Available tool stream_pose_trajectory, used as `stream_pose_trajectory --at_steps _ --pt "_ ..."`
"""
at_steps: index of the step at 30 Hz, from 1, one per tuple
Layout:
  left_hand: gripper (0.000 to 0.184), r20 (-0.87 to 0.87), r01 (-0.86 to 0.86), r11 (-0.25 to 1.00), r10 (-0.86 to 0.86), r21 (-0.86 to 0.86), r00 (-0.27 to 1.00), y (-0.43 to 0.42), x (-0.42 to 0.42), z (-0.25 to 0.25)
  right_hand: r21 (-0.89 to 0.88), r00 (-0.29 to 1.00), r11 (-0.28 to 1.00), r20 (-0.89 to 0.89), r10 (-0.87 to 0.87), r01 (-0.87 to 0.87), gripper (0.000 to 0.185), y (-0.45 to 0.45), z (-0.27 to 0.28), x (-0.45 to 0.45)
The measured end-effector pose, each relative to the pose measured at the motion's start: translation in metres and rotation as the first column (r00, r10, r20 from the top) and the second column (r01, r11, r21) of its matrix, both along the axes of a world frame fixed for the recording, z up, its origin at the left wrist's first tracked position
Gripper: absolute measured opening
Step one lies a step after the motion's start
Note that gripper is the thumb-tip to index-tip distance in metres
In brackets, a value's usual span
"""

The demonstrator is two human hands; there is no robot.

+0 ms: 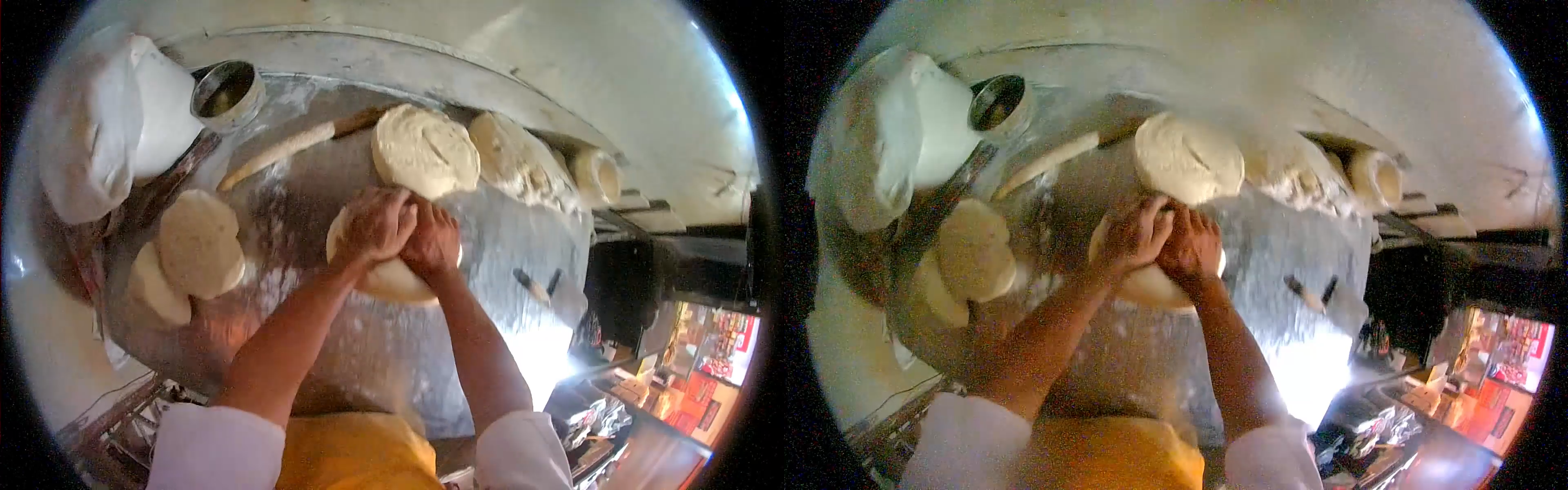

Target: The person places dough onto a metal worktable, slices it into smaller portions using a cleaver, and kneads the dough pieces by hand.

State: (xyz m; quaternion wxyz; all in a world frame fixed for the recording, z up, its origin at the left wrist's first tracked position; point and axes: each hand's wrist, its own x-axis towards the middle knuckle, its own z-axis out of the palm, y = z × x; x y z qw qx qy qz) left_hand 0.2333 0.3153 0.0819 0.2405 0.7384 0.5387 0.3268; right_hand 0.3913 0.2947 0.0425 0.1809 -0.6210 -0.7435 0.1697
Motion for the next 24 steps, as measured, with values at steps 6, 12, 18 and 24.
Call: stream_pose_trajectory --at_steps 6,12,18,24 --pt "0.052 -0.194 0.243 0.963 -0.219 0.113 0.956 -0.081 -0.023 0.037 -0.196 0.996 0.976 -0.003 0.090 -0.089 0.084 -0.129 0.116 -0.007" --pt "0.047 -0.167 0.116 0.932 -0.061 0.344 0.984 -0.175 -0.045 -0.032 0.278 0.980 0.961 0.195 -0.045 -0.011 0.039 -0.211 0.009 -0.038" --pt "0.051 -0.280 0.208 0.923 -0.117 0.324 0.953 -0.111 -0.035 -0.039 0.273 0.991 0.962 0.132 -0.008 -0.028 0.045 -0.121 0.001 -0.014" --pt "0.056 -0.129 0.162 0.974 -0.142 0.158 0.981 -0.040 -0.012 -0.031 -0.093 0.997 0.995 0.073 -0.019 0.026 0.065 -0.041 0.012 0.005"
